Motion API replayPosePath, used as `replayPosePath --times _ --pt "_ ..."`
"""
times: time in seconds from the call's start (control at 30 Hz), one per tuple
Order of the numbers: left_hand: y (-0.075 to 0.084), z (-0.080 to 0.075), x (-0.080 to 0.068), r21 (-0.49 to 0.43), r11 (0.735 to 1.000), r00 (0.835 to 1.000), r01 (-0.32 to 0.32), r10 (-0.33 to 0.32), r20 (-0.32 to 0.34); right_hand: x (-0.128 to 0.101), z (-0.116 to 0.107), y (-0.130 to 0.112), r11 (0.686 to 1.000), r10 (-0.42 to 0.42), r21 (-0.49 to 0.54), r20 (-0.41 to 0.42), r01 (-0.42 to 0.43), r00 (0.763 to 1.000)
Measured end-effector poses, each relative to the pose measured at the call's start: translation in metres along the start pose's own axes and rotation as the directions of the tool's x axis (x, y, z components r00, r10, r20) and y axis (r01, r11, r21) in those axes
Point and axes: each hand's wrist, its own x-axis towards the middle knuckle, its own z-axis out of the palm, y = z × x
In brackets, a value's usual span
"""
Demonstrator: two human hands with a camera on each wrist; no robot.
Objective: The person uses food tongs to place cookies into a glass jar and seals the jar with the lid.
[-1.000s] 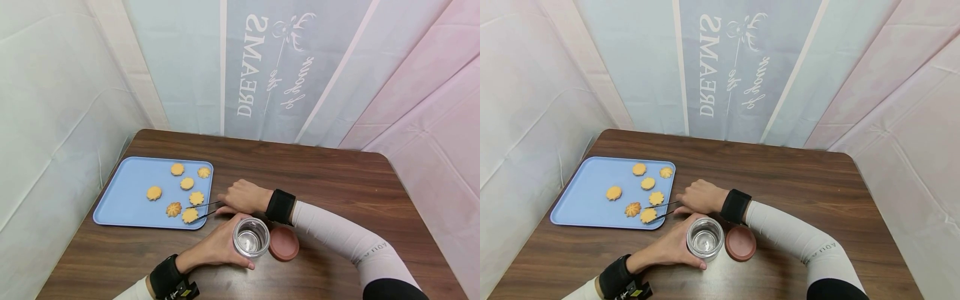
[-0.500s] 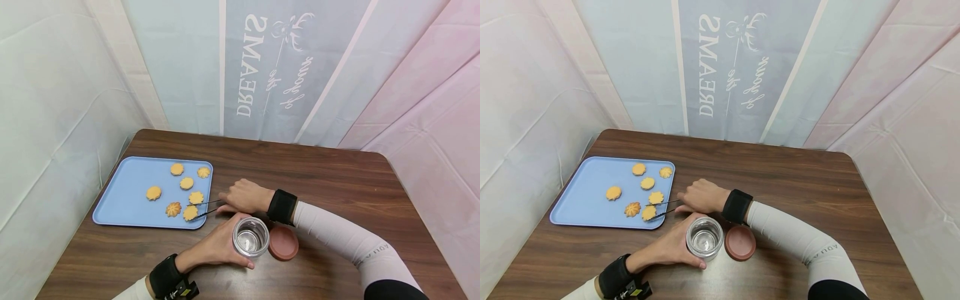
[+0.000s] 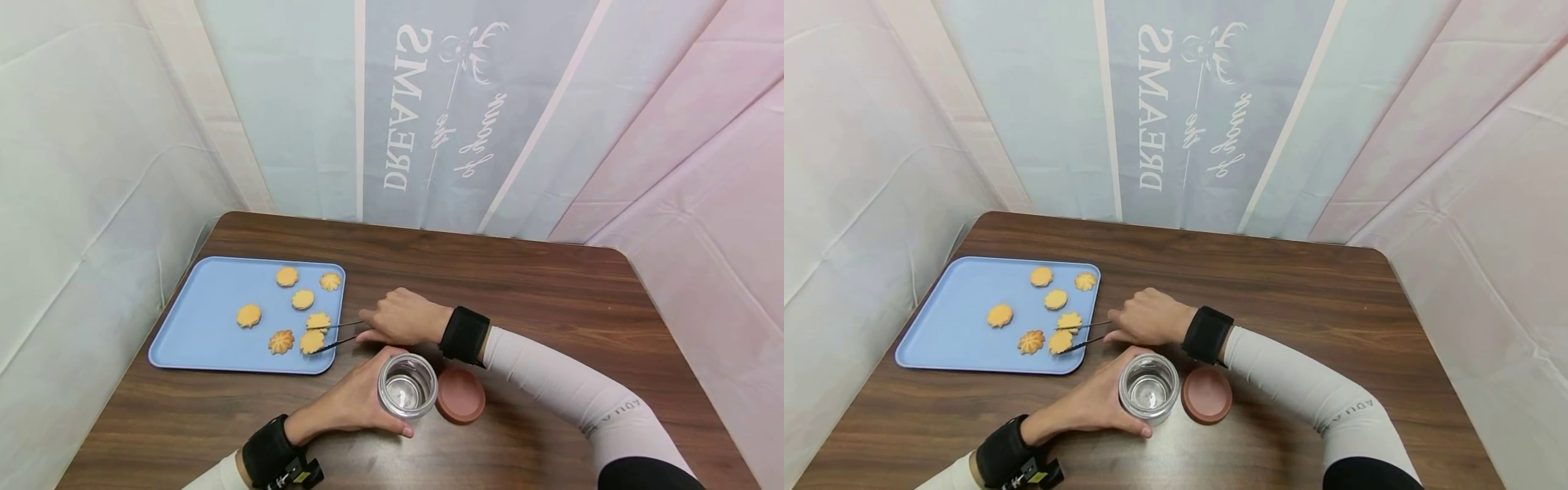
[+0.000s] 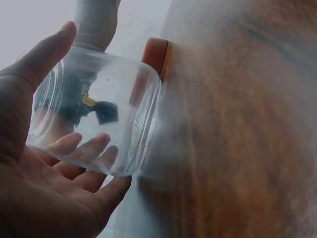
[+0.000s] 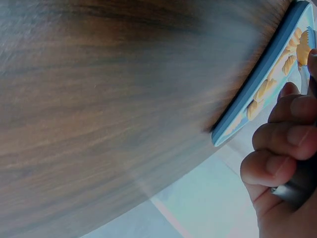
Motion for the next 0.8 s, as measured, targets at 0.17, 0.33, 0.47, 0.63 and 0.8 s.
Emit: replayPosePath --times 0.17,0.33,0.47,0.63,0.8 --pt "0.0 0.0 0.0 -0.008 1.0 1.0 0.011 -0.011 0.0 -0.003 -0.004 0.001 1.0 0.012 -0.015 0.002 -0.012 1.0" --pt "0.0 0.0 0.0 0.004 1.0 1.0 0.012 -0.012 -0.007 -0.005 -0.008 0.003 0.999 0.021 -0.027 0.017 -0.02 1.0" --pt "0.001 0.001 0.0 0.007 1.0 1.0 0.007 -0.007 -0.009 -0.009 -0.012 0.003 1.0 0.019 -0.016 0.005 -0.019 1.0" --pt "0.001 0.002 0.0 0.012 1.0 1.0 0.009 -0.009 -0.011 -0.015 -0.017 0.003 1.0 0.024 -0.014 -0.013 -0.024 1.0" --pt "0.001 0.002 0.0 0.026 1.0 1.0 0.008 -0.007 -0.02 -0.02 -0.02 0.002 0.999 0.038 -0.011 -0.009 -0.038 0.999"
